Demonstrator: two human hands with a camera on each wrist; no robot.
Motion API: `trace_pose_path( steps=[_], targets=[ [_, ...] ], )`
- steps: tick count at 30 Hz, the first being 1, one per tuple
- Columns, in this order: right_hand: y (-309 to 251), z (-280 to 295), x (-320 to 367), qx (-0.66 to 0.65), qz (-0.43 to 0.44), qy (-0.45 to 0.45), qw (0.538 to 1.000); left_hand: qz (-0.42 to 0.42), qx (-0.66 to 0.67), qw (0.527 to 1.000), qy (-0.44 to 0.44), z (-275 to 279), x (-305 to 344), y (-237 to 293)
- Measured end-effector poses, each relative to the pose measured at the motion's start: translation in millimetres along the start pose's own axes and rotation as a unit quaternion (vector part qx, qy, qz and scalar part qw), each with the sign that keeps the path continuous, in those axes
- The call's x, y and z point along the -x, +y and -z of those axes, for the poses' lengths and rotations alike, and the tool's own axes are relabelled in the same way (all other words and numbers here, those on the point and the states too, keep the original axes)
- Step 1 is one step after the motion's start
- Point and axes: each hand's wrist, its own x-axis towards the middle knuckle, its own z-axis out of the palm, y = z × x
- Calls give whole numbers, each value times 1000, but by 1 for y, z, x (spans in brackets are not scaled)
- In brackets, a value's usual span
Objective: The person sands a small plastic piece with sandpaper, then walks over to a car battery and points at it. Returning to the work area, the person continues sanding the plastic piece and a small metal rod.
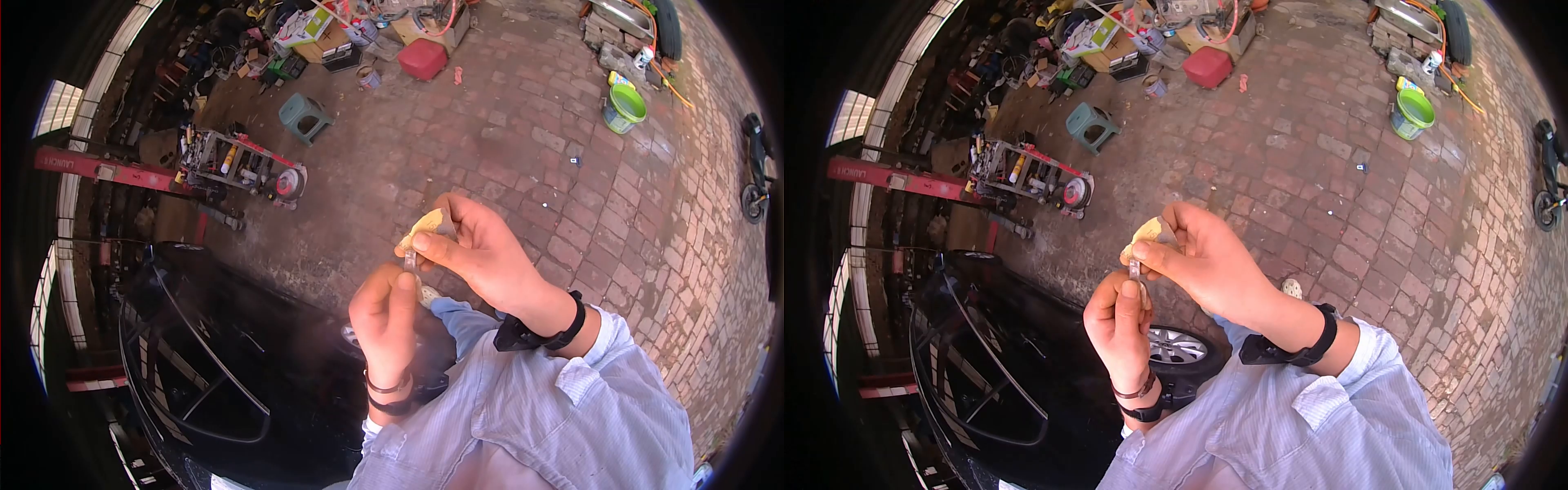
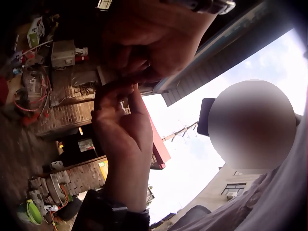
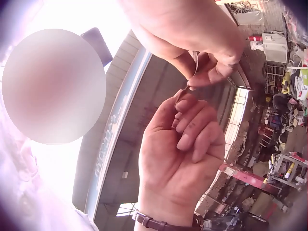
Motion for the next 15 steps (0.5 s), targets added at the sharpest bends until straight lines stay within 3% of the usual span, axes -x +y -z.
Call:
trace_pose_path(
  steps=[5,11,12,13,15],
  targets=[
    [7,5,0,70,20,-6,997,13,-36,999,-15,6,3,-1],
    [9,6,-1,248,38,20,968,-96,-277,955,-38,5,-1,10],
    [5,4,-3,149,0,10,989,-96,-278,955,-37,7,-1,8],
    [2,2,-3,48,-37,2,998,-51,-195,979,-25,10,1,3],
    [-8,-2,-2,-5,-64,20,998,26,-78,997,3,11,5,1]
  ],
)
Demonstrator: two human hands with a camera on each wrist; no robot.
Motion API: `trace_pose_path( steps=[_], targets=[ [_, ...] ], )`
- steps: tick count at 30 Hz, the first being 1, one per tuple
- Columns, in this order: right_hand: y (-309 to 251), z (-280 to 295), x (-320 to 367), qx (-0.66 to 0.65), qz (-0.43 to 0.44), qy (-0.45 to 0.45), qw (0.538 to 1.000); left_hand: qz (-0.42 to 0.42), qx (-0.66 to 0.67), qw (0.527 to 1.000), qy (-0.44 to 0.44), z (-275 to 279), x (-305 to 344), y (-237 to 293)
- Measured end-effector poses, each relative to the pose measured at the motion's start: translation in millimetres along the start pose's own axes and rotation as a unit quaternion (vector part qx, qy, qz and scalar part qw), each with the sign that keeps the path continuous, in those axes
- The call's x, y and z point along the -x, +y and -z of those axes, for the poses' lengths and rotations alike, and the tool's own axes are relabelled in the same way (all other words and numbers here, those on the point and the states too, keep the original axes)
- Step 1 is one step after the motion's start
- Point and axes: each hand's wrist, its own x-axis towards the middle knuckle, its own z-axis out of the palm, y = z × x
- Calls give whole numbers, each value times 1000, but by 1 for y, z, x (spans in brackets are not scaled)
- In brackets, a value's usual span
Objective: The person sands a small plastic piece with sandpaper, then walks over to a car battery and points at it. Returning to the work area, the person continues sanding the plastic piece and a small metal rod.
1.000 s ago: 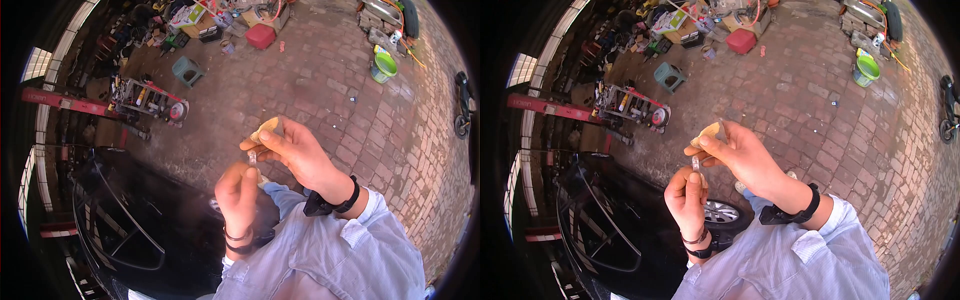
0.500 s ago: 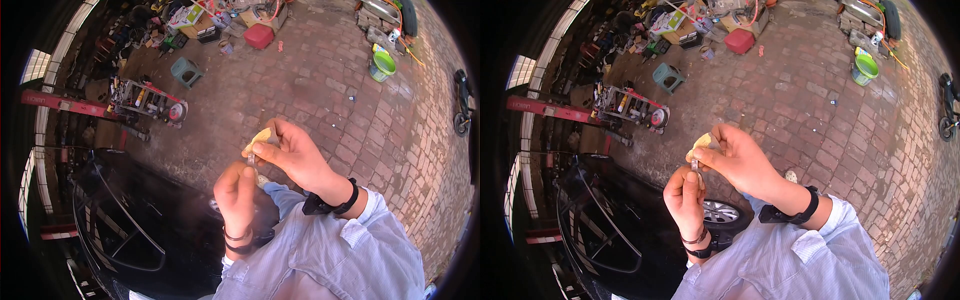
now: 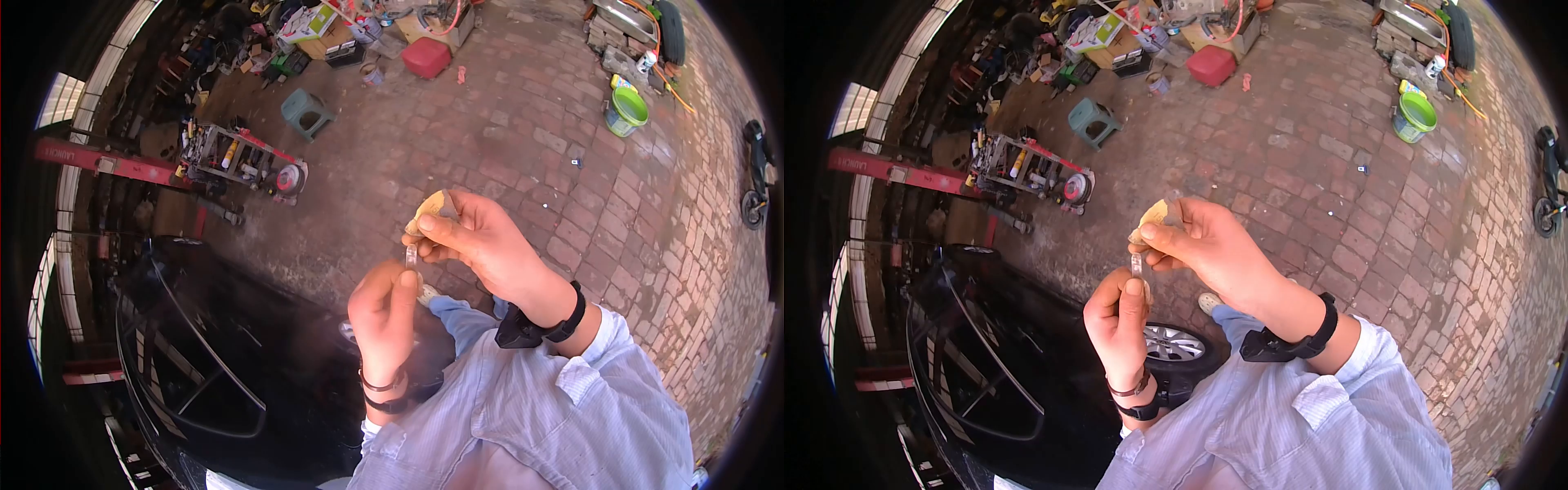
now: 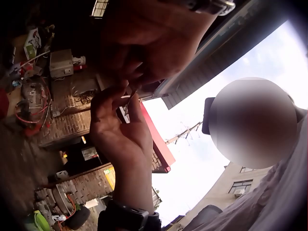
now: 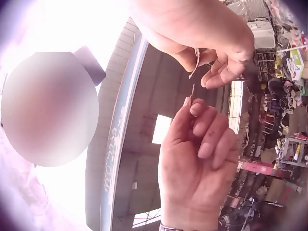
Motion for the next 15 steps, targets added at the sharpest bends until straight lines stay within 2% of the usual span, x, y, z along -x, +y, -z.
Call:
trace_pose_path(
  steps=[1,2,4,6,7,9,11,14,15],
  targets=[
    [-2,-1,0,-53,-29,15,998,-2,1,1000,-1,-1,0,1],
    [1,-4,1,-52,-29,14,998,10,14,1000,10,-1,1,2],
    [10,-8,5,-31,61,-10,998,22,26,999,23,-3,3,1],
    [22,-3,2,15,84,-7,996,-51,0,998,25,-6,2,-4],
    [25,-2,1,61,109,-2,992,-51,0,998,24,-9,1,-4],
    [21,-5,0,16,118,11,993,-80,-9,996,39,-14,1,-1],
    [18,-8,1,-30,126,23,991,-83,-18,996,29,-15,3,-2],
    [23,-10,2,0,126,28,992,-42,-5,998,45,-15,5,-1],
    [28,-14,3,49,169,46,983,-41,-5,998,45,-15,5,-2]
  ],
)
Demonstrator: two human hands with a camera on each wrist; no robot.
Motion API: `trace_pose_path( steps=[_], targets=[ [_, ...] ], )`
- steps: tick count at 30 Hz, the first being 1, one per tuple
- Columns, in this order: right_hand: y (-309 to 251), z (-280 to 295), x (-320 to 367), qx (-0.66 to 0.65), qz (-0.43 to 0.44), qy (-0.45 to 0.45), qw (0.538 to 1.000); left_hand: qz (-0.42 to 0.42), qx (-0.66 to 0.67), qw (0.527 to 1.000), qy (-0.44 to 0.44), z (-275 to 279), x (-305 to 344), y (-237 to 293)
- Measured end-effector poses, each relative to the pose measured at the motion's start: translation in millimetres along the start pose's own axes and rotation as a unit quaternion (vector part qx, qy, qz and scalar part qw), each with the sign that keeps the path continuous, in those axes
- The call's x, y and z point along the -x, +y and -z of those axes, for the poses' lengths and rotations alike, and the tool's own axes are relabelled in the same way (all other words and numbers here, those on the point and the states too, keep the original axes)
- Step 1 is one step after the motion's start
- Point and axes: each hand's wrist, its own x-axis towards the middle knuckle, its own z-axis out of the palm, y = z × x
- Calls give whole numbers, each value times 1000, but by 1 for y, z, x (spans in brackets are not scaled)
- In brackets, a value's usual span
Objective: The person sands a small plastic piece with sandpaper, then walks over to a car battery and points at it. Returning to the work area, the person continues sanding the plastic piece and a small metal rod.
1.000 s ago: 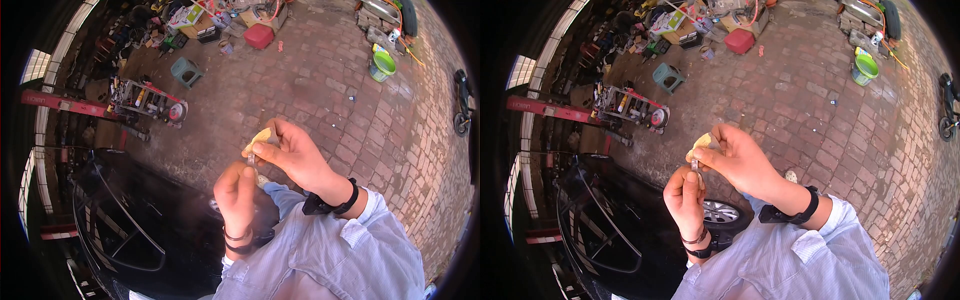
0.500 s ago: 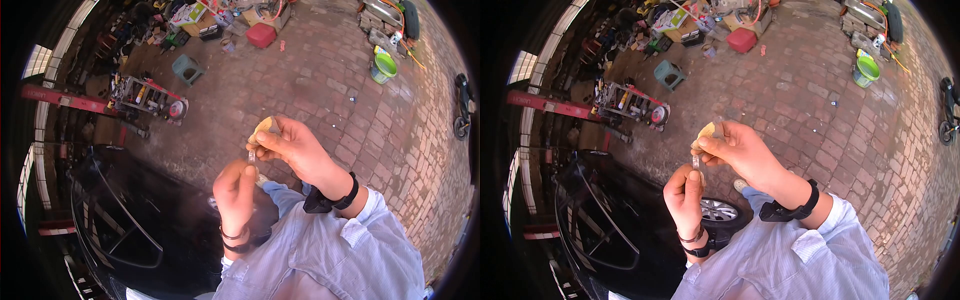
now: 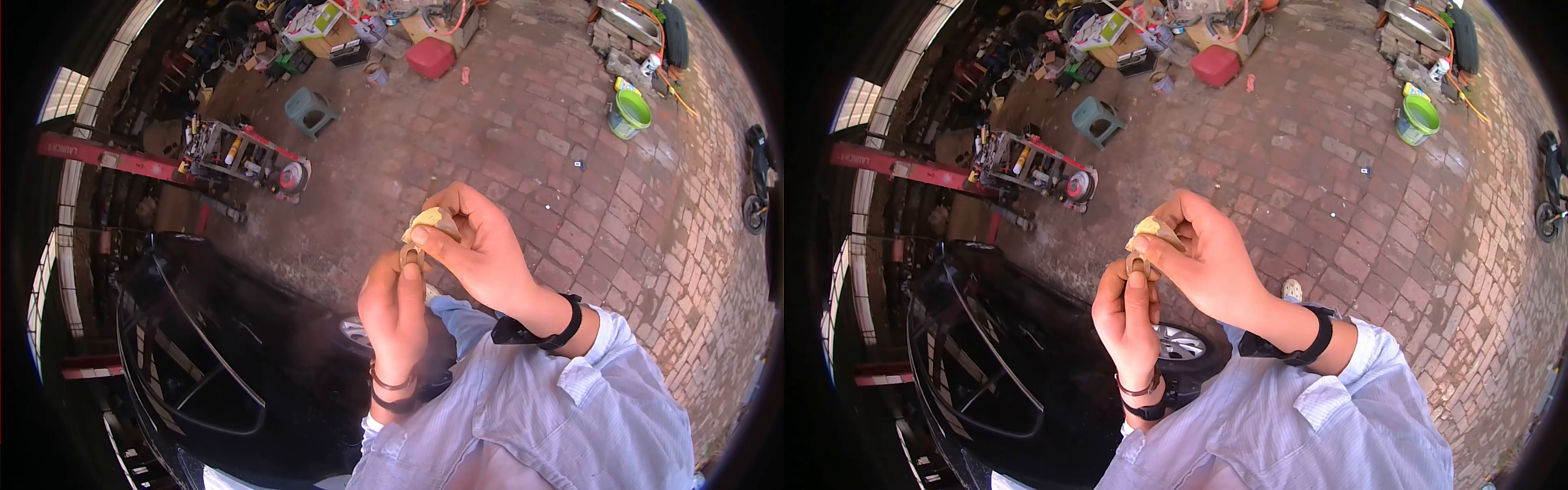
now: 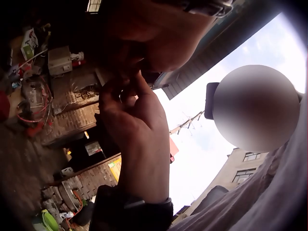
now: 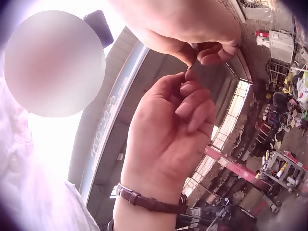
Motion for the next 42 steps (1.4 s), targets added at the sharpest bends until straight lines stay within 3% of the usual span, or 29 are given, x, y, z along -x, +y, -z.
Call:
trace_pose_path(
  steps=[1,5,8,9,11,14,16,20,22,24,25,26,28,30,32,35,38,42],
  targets=[
    [3,-2,2,49,46,12,998,-22,-24,999,15,0,0,-1],
    [-5,5,-10,174,62,71,980,-82,-78,993,44,-3,1,-4],
    [6,2,6,130,32,15,991,-68,-93,991,71,-3,-2,-2],
    [10,3,5,149,64,-2,987,-69,-92,991,73,-3,-5,-2],
    [9,6,-5,110,43,25,993,-150,-160,974,52,-2,-10,-3],
    [6,0,-2,78,31,60,995,-128,-168,976,46,0,-10,-2],
    [14,-1,8,141,59,12,988,-119,-185,974,48,1,-13,1],
    [1,5,-15,141,14,67,988,-115,-165,979,36,2,-7,-3],
    [20,1,-10,89,53,70,992,-96,-156,982,45,2,-8,-2],
    [25,-2,1,114,74,21,990,-121,-160,979,44,3,-14,-7],
    [13,0,-4,127,24,23,991,-142,-165,975,42,3,-13,-10],
    [22,5,-16,135,54,57,988,-139,-165,976,42,3,-10,-10],
    [6,16,-31,145,14,95,985,-57,-29,997,42,5,-4,-7],
    [0,13,-30,80,48,79,992,-67,-17,996,53,4,-5,-9],
    [-3,10,-22,-64,-3,-4,998,5,29,999,35,5,-6,-8],
    [-2,9,-16,-91,-27,-40,995,12,36,999,17,6,-6,-6],
    [-9,6,-12,-58,-32,-25,997,59,97,993,12,1,-8,2],
    [-3,4,-2,56,23,-15,998,18,77,997,18,-11,-7,0]
  ],
)
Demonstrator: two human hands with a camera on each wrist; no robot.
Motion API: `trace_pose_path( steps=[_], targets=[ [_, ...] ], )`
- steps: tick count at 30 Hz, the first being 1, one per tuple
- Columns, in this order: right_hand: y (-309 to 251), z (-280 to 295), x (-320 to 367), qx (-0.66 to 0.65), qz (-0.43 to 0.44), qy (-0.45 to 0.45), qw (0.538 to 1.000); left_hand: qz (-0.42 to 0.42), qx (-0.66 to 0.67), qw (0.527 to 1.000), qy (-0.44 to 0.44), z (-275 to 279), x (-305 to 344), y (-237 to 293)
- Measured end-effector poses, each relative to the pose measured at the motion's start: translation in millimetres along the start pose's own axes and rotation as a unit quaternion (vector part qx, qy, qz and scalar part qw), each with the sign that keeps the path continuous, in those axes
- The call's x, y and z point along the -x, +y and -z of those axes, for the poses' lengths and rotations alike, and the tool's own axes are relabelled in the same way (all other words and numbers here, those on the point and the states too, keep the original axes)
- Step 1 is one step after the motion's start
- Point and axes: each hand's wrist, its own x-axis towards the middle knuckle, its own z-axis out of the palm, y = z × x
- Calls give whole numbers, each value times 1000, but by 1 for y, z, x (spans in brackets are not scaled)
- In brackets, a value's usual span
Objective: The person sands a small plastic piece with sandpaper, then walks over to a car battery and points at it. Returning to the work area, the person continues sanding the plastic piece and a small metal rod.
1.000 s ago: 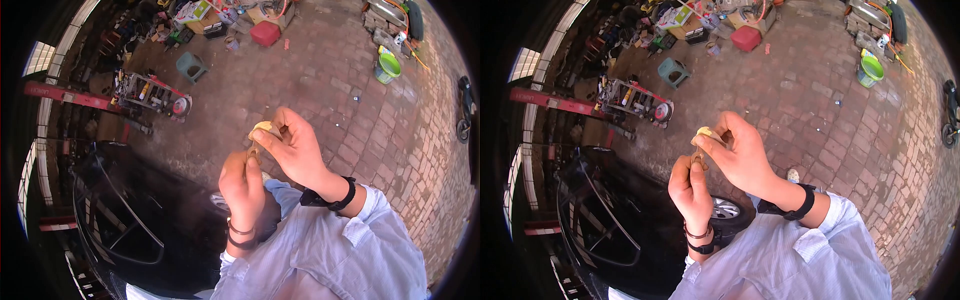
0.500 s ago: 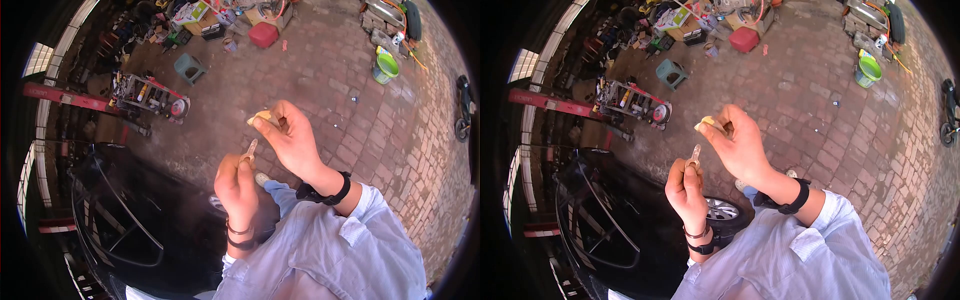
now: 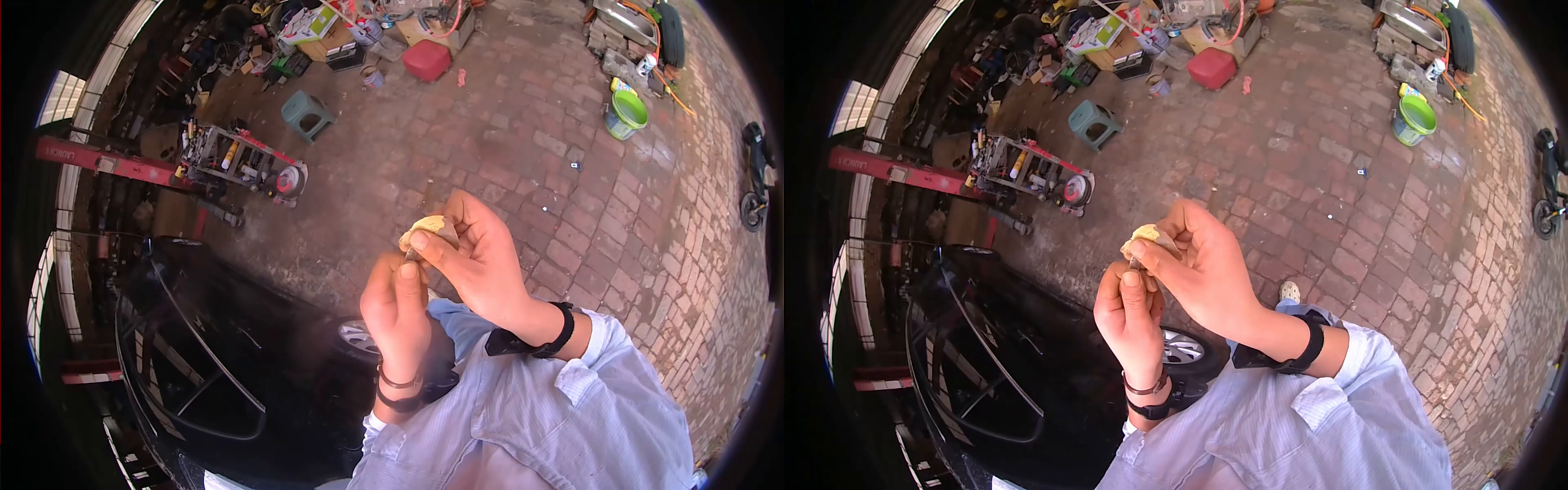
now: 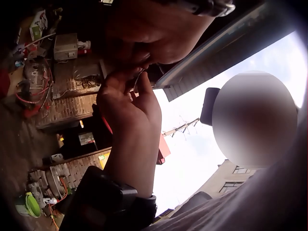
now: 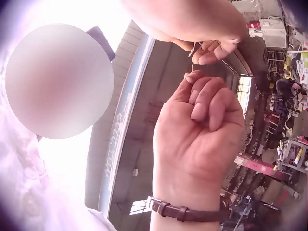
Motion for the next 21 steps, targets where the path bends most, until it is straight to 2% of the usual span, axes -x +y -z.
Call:
trace_pose_path(
  steps=[2,4,13,16,18,19,20,21],
  targets=[
    [-11,-1,-2,-158,-65,16,985,44,108,993,9,-1,1,7],
    [-12,-2,-1,-158,-68,14,985,77,144,986,30,-3,-1,14],
    [-9,-6,-1,-209,-74,-16,975,46,159,986,12,-9,-5,8],
    [-3,-1,0,-152,-81,-20,985,49,141,988,30,-12,-5,9],
    [-1,1,0,-102,-81,-5,992,-58,-29,998,12,-8,-6,1],
    [-2,1,-1,-101,-81,-3,992,-57,-28,998,10,-8,-9,0],
    [-6,0,-2,-106,-89,8,990,-135,-139,981,-11,-7,-13,-1],
    [-9,-1,-4,-111,-96,18,989,-210,-249,945,-32,-7,-15,-1]
  ],
)
